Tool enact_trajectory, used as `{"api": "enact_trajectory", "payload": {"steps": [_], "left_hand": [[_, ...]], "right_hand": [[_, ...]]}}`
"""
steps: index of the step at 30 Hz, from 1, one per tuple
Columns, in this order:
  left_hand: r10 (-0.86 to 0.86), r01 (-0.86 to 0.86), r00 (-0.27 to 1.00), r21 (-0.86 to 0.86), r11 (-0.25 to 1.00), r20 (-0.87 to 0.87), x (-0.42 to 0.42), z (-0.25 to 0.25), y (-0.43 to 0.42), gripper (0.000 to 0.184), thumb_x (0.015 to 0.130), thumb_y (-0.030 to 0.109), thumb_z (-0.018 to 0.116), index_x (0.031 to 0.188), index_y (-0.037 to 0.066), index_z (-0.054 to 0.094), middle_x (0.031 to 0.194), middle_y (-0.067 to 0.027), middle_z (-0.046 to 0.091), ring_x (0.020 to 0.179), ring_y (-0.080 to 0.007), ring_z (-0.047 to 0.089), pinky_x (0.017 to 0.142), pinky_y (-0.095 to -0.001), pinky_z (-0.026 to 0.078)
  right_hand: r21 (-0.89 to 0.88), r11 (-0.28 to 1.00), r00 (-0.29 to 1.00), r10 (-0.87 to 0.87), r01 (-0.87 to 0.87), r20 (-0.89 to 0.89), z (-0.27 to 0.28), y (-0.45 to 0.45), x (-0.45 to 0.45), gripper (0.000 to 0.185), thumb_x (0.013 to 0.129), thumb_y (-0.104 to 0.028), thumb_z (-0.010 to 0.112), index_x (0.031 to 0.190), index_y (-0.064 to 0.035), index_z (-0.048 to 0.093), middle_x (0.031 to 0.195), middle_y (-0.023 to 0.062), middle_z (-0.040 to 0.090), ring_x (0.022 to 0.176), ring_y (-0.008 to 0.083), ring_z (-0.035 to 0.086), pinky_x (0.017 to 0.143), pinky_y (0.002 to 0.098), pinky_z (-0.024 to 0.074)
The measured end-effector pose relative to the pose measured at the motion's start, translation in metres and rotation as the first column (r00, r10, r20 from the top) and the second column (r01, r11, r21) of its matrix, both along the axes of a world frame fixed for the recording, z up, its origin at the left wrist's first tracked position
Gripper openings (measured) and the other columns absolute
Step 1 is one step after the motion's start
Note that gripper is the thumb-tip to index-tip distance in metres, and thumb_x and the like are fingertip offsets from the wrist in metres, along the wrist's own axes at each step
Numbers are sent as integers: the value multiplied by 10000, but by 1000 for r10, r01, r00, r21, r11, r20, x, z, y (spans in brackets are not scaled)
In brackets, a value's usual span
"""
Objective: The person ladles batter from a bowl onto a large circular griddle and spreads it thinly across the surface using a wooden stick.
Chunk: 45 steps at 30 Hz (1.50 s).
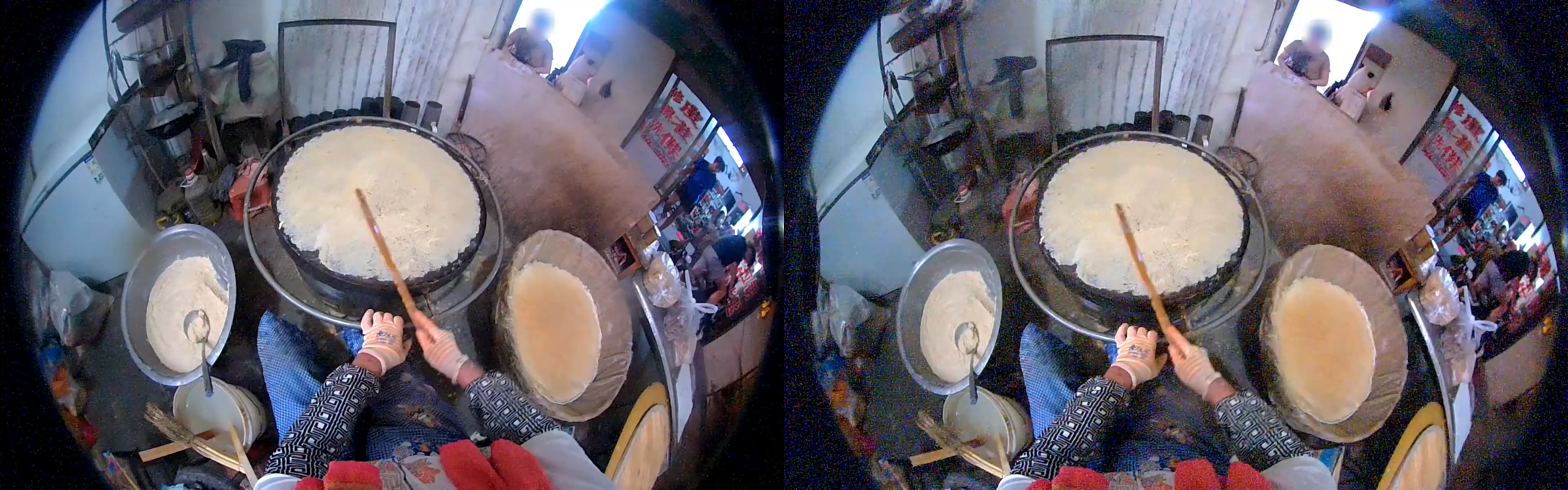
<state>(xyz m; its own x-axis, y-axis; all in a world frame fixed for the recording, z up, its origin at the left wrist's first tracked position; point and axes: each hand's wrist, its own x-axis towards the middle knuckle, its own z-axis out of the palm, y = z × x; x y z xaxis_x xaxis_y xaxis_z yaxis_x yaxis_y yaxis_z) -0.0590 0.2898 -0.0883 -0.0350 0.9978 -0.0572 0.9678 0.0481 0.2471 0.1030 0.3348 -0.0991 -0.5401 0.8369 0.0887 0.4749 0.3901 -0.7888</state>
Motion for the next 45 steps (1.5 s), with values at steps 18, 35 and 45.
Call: {"api": "enact_trajectory", "payload": {"steps": [18,35,45], "left_hand": [[189,-173,980,214,962,-57,-113,-21,-17,192,695,300,718,784,131,705,869,-111,669,1016,-312,565,1060,-493,276],[-94,136,980,243,961,-177,-6,-40,-20,532,854,340,539,1318,87,478,1212,-165,544,1251,-348,436,1091,-548,242],[66,-132,953,-210,969,-295,-106,2,-4,316,767,364,658,996,159,728,1046,-77,704,1106,-268,586,1001,-429,336]], "right_hand": [[212,964,663,-53,-161,747,60,96,41,619,955,-219,442,1504,-296,166,810,184,694,743,352,686,670,487,527],[-353,872,893,182,-340,-412,7,-20,-24,430,973,-153,538,1376,-9,488,1380,88,528,1292,170,460,1084,265,348],[107,956,752,144,-274,643,56,62,49,431,949,-323,468,1378,-301,425,794,186,681,717,400,654,658,499,526]]}}
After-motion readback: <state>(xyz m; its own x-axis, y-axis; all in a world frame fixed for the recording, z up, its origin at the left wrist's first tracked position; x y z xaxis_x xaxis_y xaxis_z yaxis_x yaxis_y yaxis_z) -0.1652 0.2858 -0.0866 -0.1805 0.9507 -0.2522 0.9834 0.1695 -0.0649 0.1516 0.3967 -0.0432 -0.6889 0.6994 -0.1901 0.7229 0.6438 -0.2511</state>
